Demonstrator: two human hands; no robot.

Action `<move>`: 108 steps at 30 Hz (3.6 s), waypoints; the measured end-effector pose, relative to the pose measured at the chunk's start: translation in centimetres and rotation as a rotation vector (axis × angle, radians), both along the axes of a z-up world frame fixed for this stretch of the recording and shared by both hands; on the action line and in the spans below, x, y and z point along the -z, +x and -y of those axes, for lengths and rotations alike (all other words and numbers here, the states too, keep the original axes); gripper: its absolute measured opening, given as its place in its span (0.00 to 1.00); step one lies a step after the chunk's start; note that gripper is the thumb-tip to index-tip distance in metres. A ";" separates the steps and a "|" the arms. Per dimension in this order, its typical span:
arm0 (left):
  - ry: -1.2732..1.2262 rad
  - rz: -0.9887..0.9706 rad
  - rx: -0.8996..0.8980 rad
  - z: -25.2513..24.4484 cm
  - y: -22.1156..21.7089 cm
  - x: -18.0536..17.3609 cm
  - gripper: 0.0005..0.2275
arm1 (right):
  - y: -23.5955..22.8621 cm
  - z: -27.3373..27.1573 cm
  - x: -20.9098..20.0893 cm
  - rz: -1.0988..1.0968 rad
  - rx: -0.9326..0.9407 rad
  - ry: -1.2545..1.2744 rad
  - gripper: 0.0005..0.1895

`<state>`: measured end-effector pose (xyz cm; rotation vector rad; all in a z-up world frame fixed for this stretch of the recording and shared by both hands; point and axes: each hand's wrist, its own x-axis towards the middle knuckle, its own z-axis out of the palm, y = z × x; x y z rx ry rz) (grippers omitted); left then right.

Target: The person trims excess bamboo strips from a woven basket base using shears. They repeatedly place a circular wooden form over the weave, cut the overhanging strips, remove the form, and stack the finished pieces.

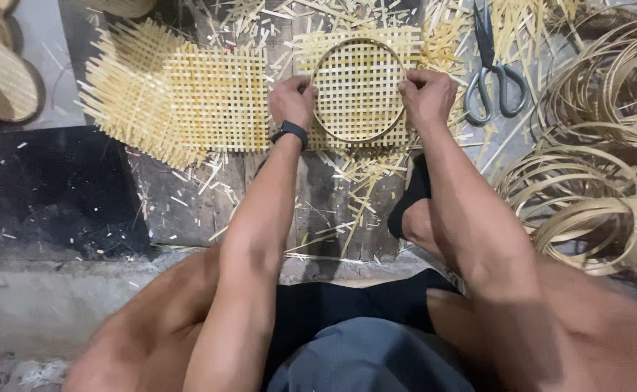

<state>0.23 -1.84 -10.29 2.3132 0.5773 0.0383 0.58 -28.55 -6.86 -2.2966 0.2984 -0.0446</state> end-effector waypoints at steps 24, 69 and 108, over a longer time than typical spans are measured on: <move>-0.789 -0.377 -0.004 -4.7 1.2 6.6 0.10 | 0.3 3.6 6.6 -0.362 0.003 0.521 0.12; -0.130 -0.171 0.112 -1.4 1.0 -1.0 0.08 | 2.3 1.3 -0.4 -0.109 -0.128 0.046 0.07; 0.035 0.325 0.509 4.7 7.9 1.6 0.10 | -11.6 -9.0 7.5 -0.516 0.283 0.709 0.11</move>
